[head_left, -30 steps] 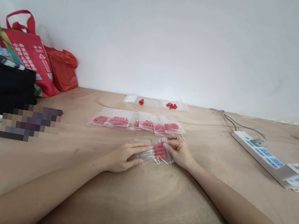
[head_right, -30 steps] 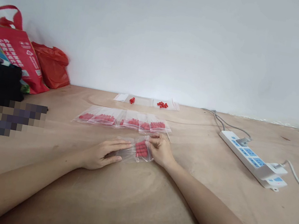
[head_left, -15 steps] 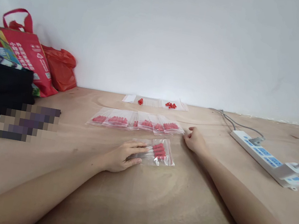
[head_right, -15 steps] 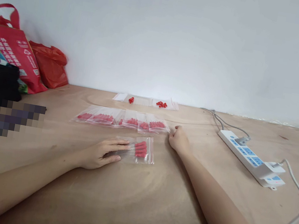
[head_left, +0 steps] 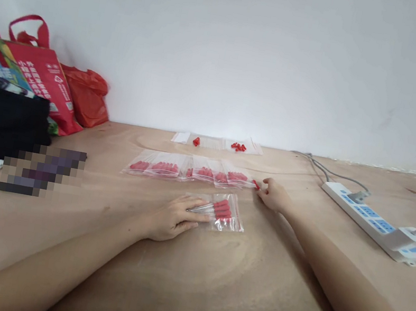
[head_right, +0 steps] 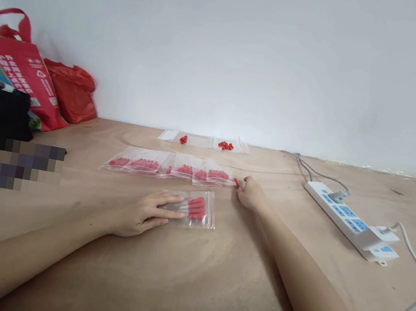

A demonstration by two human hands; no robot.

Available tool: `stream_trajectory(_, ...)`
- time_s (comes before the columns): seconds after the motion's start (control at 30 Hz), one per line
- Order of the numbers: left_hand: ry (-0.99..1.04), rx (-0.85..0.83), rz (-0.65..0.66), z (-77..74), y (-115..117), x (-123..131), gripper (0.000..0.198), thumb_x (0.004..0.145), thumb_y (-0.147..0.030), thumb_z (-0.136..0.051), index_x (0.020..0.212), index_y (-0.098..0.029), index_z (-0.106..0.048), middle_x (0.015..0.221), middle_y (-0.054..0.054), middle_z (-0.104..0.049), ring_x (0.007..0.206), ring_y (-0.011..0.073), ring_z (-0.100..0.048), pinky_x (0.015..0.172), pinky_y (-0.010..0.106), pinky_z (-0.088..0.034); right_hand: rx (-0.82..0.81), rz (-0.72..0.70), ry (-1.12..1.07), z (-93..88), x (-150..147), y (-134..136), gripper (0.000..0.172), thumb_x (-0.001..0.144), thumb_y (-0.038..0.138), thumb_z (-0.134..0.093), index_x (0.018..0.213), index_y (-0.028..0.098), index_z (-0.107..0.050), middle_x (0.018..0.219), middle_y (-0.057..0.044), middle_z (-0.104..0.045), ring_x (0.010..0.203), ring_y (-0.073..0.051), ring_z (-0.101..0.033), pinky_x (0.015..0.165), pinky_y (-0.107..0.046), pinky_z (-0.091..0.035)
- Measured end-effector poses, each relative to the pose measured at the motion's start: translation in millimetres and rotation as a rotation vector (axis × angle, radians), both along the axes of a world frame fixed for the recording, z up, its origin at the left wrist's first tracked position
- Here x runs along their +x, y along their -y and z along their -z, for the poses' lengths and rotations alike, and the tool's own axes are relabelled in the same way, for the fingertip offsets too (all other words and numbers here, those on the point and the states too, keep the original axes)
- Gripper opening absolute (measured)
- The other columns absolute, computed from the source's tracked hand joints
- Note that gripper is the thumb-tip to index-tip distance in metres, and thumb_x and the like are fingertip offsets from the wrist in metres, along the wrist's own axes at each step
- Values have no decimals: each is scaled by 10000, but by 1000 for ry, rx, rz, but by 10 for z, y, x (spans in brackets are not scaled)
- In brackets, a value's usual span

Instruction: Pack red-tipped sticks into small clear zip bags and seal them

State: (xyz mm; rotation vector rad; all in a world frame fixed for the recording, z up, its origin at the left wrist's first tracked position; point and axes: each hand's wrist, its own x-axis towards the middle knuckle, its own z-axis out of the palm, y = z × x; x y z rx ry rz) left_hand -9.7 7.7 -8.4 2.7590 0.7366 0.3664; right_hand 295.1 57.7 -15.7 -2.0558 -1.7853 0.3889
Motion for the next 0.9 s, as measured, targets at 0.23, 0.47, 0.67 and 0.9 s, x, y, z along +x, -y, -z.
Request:
stream_trajectory(0.23, -50, 40, 22, -6, 12, 14, 368, 894, -167, -354, 1171, -364, -495, 1360, 16, -348, 1245, 216, -323, 1028, 484, -231, 176, -132, -482, -76, 0, 278, 668, 744, 279, -520, 1306, 155, -179, 698, 6, -559, 509, -128, -535, 475, -238, -403)
stream_trajectory(0.47, -61, 22, -34, -9, 28, 8, 382, 885, -180, -366, 1223, -337, -449, 1379, 26, -318, 1273, 231, -270, 1030, 469, -249, 314, -115, -966, 78, -372, 480, 726, 687, 468, -566, 1240, 187, -188, 602, 67, -505, 460, -109, -517, 419, -227, -423)
stream_trajectory(0.67, -57, 23, -62, 5, 28, 15, 371, 879, -195, -382, 1210, -342, -464, 1368, 21, -335, 1257, 240, -298, 1020, 463, -272, 272, -58, -1037, 143, -454, 483, 677, 674, 471, -570, 1191, 191, -235, 570, 78, -500, 434, -104, -500, 402, -220, -416)
stream_trajectory(0.9, -33, 33, -66, 22, 19, 10, 362, 875, -204, -390, 1202, -336, -475, 1342, 44, -363, 1240, 245, -321, 1001, 467, -294, 499, 5, -990, 125, -378, 443, 596, 715, 459, -528, 1176, 222, -235, 635, 74, -506, 442, -78, -467, 434, -224, -413)
